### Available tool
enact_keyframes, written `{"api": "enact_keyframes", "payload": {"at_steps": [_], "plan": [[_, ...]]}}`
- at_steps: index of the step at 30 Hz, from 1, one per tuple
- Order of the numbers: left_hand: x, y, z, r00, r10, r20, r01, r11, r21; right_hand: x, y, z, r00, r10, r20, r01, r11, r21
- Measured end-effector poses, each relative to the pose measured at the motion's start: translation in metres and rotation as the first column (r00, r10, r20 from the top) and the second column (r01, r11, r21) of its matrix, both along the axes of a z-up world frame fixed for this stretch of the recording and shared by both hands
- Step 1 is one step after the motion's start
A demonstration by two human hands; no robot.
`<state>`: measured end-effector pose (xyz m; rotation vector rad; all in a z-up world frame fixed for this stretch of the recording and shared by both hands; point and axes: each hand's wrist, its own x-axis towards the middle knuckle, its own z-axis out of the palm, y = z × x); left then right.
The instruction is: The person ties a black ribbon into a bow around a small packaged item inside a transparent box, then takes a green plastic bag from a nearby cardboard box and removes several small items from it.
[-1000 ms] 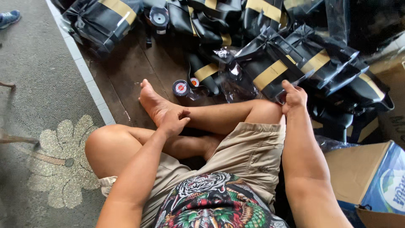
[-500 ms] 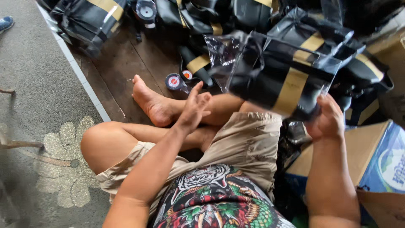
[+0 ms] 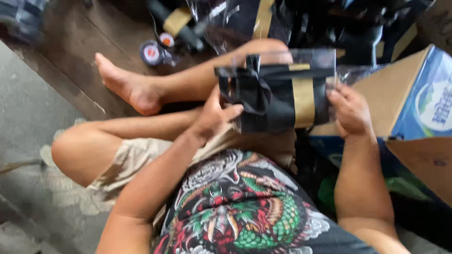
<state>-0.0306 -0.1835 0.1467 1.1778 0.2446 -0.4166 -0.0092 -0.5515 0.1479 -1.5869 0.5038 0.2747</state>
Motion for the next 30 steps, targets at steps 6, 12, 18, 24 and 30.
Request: {"api": "enact_keyframes", "payload": {"at_steps": [6,12,18,24,30], "plan": [[0.022,0.012,0.032,0.969,0.178,0.173,-0.209,0.962,0.179,-0.005,0.052,0.076,0.683,0.565,0.463,0.229,0.436,-0.87],[0.06,0.046,0.06,0.623,-0.276,0.732,-0.597,0.437,0.672,0.008,0.128,0.091,0.627,0.71,0.319,-0.21,0.549,-0.809],[0.072,-0.001,0.058,0.396,-0.726,0.562,-0.45,0.38,0.808,0.023,0.155,0.056,0.654,0.708,0.266,-0.184,0.49,-0.852],[0.088,-0.013,0.046,0.44,-0.787,0.432,-0.399,0.259,0.88,0.029,0.137,0.069,0.695,0.685,0.219,-0.296,0.549,-0.782],[0.102,-0.02,0.039,0.506,-0.8,0.323,-0.372,0.136,0.918,0.038,0.149,0.069,0.702,0.704,0.109,-0.384,0.503,-0.774]]}}
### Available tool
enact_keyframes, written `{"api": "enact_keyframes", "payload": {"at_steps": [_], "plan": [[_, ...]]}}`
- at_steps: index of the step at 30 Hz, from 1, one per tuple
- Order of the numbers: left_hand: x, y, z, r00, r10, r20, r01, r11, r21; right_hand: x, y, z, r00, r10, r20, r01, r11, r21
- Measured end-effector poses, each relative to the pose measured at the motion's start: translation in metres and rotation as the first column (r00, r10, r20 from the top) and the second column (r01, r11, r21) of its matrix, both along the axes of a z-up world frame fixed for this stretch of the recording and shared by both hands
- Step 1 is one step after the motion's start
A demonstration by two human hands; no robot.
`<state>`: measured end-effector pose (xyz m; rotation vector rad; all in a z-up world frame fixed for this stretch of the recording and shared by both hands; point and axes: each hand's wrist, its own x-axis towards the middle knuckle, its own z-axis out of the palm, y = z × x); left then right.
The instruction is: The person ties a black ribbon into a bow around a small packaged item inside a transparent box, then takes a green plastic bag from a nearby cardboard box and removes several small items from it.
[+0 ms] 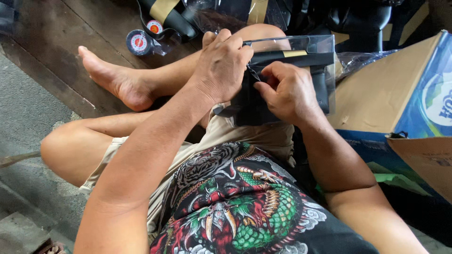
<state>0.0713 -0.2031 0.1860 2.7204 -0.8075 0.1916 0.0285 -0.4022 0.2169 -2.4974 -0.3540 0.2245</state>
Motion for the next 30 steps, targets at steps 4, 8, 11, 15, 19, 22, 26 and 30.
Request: {"api": "enact_keyframes", "payload": {"at_steps": [4,8,11,15,19,22,26,30], "plan": [[-0.001,0.0,0.007,0.999,0.001,-0.04,-0.001,1.0,0.0,0.0,0.004,0.0,0.998,-0.009,0.061,0.008,1.0,0.011],[0.001,-0.003,0.011,0.996,-0.025,-0.091,0.027,0.999,0.02,0.006,-0.005,-0.005,0.998,-0.033,0.055,0.026,0.992,0.121],[0.005,-0.003,0.002,0.993,-0.08,-0.088,0.082,0.996,0.027,0.009,-0.025,0.005,0.999,0.037,-0.021,-0.032,0.975,0.218],[0.001,0.014,-0.008,0.984,-0.155,-0.086,0.158,0.987,0.023,-0.008,-0.073,0.04,0.948,0.218,-0.232,-0.119,0.918,0.377],[-0.025,0.027,-0.007,0.975,-0.224,0.01,0.22,0.946,-0.238,-0.045,-0.137,0.086,0.94,0.251,-0.231,-0.224,0.965,0.139],[-0.037,0.037,-0.002,0.967,-0.152,0.203,0.213,0.921,-0.327,-0.079,-0.157,0.106,0.911,0.054,-0.409,-0.037,0.998,0.051],[-0.045,0.048,-0.029,0.991,-0.024,-0.133,-0.069,0.759,-0.648,-0.104,-0.17,0.104,0.858,-0.044,-0.511,0.04,0.999,-0.018],[-0.049,0.059,-0.056,0.901,-0.189,-0.39,-0.252,0.503,-0.827,-0.099,-0.156,0.099,0.778,-0.127,-0.616,-0.152,0.912,-0.38]]}}
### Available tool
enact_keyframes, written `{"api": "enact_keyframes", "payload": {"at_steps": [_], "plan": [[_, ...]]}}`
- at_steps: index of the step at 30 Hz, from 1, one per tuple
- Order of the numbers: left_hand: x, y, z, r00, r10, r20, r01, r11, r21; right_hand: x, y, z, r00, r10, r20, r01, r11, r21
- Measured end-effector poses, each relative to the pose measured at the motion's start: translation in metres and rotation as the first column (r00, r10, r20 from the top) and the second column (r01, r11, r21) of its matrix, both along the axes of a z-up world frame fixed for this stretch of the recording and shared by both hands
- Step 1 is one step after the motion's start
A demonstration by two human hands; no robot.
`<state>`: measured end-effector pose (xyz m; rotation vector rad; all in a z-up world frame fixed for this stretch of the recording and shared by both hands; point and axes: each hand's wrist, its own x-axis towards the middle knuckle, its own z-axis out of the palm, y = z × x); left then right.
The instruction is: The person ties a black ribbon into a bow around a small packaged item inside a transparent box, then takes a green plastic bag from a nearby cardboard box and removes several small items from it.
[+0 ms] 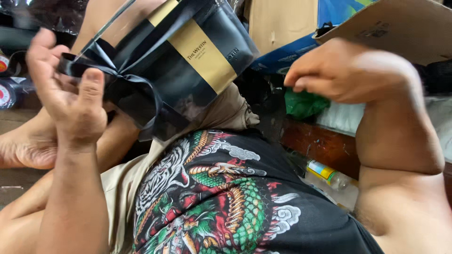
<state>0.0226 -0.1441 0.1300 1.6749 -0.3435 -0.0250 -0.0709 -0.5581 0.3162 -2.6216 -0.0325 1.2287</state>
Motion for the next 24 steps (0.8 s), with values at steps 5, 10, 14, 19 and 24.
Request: {"api": "enact_keyframes", "payload": {"at_steps": [5,10,14,19,24], "plan": [[-0.006,-0.016,-0.006,0.996,0.046,0.071,-0.043,0.998,-0.041,-0.044,-0.031,-0.157,0.964,0.238,-0.121,-0.258,0.948,-0.187],[0.0,-0.026,-0.012,0.944,0.249,-0.215,-0.322,0.833,-0.45,-0.143,-0.154,-0.318,0.937,0.179,-0.299,-0.312,0.813,-0.492],[0.004,-0.001,-0.035,0.951,0.186,-0.249,-0.274,0.878,-0.393,-0.174,-0.155,-0.302,0.946,-0.098,-0.308,-0.133,0.749,-0.649],[0.004,0.035,-0.041,0.925,0.249,-0.286,-0.356,0.828,-0.434,-0.148,-0.175,-0.327,0.931,0.001,-0.366,-0.264,0.694,-0.67],[-0.007,0.073,-0.052,0.925,0.251,-0.287,-0.356,0.837,-0.415,-0.115,-0.108,-0.286,0.976,-0.135,-0.171,0.005,0.798,-0.603]]}}
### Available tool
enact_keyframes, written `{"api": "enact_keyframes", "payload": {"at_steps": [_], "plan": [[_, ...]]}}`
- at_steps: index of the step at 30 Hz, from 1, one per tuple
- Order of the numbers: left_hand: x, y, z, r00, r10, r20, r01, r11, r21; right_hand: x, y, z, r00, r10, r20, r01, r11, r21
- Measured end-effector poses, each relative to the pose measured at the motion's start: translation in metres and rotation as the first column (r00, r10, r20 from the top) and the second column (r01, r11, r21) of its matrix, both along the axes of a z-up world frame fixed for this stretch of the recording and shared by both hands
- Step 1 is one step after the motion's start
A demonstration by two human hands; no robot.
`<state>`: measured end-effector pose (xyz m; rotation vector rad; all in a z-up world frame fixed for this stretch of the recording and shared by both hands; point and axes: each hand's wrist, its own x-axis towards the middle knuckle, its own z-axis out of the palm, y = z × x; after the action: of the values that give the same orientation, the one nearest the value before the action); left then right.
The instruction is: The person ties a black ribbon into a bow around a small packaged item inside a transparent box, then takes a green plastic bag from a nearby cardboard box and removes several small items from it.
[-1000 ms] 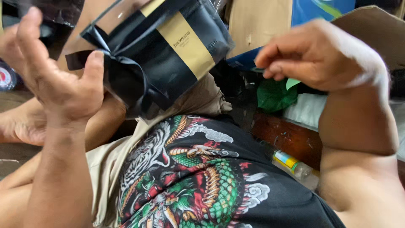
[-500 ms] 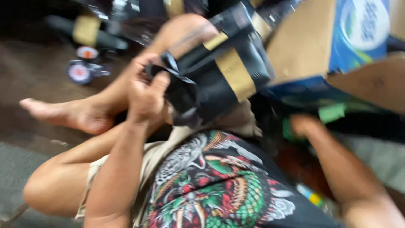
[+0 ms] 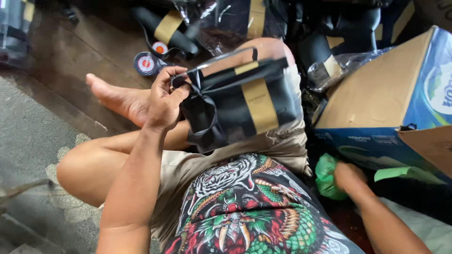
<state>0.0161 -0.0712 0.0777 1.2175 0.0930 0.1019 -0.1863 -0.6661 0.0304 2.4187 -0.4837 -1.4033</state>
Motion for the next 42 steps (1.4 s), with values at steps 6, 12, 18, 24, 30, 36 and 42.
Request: {"api": "enact_keyframes", "payload": {"at_steps": [6,12,18,24,30,36,42], "plan": [[-0.024,0.042,-0.012,0.993,0.095,-0.068,-0.097,0.995,-0.024,0.019,0.033,0.041,0.936,0.161,0.313,-0.259,0.917,0.303],[-0.051,0.119,-0.026,0.953,0.173,-0.25,-0.154,0.983,0.095,0.094,0.101,0.182,0.89,-0.129,0.437,0.038,0.977,0.209],[-0.056,0.134,0.002,0.877,0.131,-0.461,0.132,0.859,0.494,0.149,0.16,0.229,0.513,-0.134,0.848,-0.258,0.918,0.301],[-0.043,0.023,0.121,0.872,0.138,0.47,-0.49,0.288,0.823,0.193,0.226,0.209,0.534,-0.193,0.823,-0.546,0.664,0.511],[-0.041,-0.113,0.15,0.837,-0.364,0.408,-0.256,0.399,0.88,0.181,0.255,0.204,0.581,-0.475,0.661,-0.599,0.301,0.742],[-0.009,-0.176,0.078,0.895,-0.382,0.229,0.052,0.6,0.798,0.178,0.239,0.196,0.448,-0.491,0.747,-0.671,0.367,0.644],[-0.009,-0.178,0.087,0.884,-0.468,0.005,0.252,0.485,0.837,0.166,0.221,0.171,0.653,-0.657,0.377,-0.358,0.171,0.918]]}}
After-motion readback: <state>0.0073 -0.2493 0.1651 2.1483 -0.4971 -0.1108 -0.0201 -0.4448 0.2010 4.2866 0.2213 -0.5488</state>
